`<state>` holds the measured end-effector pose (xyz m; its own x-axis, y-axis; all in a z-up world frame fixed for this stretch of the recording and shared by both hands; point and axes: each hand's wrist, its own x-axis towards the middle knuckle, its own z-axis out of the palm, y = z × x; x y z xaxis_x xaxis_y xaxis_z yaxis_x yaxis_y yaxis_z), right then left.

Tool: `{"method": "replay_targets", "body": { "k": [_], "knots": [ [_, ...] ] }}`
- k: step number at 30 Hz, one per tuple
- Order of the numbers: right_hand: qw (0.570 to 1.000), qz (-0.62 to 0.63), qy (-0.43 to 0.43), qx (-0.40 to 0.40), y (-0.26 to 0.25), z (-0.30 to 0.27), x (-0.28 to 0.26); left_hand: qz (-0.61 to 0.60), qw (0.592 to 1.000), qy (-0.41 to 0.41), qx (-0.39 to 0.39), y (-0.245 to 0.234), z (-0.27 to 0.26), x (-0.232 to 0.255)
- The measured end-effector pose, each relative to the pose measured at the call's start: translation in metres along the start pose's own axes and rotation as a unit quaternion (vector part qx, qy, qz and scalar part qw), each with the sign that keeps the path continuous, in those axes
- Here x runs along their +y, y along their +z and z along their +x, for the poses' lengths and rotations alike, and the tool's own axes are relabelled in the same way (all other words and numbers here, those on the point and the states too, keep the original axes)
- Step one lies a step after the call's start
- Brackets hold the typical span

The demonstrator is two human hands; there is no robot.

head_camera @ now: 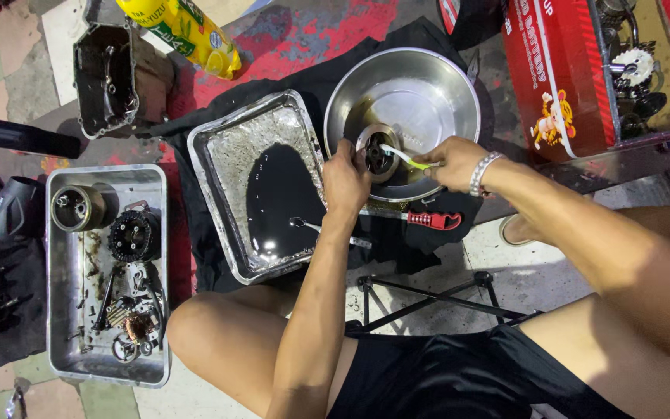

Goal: The person scrubs a circular metal mechanical part with a toothbrush in a tray of dark liquid, then rinses it in a metal bowl and applies a dark liquid from a bottle. The person handles the part by hand and with the toothbrush, turning it over to clean different sides.

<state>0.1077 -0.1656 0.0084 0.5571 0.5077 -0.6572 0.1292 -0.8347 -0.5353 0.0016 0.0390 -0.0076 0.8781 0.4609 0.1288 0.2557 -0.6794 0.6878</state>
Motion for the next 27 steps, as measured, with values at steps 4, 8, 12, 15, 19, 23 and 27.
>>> {"method": "replay_targets", "body": {
  "k": [4, 8, 12, 15, 19, 23, 27],
  "knots": [
    [0.998, 0.064, -0.005, -0.009, -0.013, 0.000, 0.017, -0.001, 1.000, 0.018, -0.003, -0.002, 0.001, 0.003],
    [0.989, -0.041, -0.099, 0.100, -0.009, -0.016, 0.045, -0.020, 0.999, 0.048, -0.012, -0.021, 0.004, 0.008],
    [0.985, -0.033, -0.097, 0.139, 0.005, -0.029, 0.054, 0.026, 0.992, 0.121, -0.019, -0.040, 0.004, 0.015],
    [0.979, 0.006, -0.127, 0.162, 0.013, -0.029, 0.054, 0.097, 0.979, 0.177, -0.017, -0.041, 0.004, 0.016],
    [0.977, -0.014, -0.111, 0.184, 0.018, -0.033, 0.057, 0.157, 0.967, 0.202, -0.005, -0.041, -0.001, 0.013],
    [0.977, 0.001, -0.032, 0.210, 0.015, -0.030, 0.058, 0.144, 0.972, 0.187, 0.014, -0.040, 0.000, 0.013],
    [0.968, 0.014, 0.046, 0.244, 0.019, -0.019, 0.063, 0.066, 0.994, 0.087, 0.029, -0.037, -0.003, 0.010]
  ]
}}
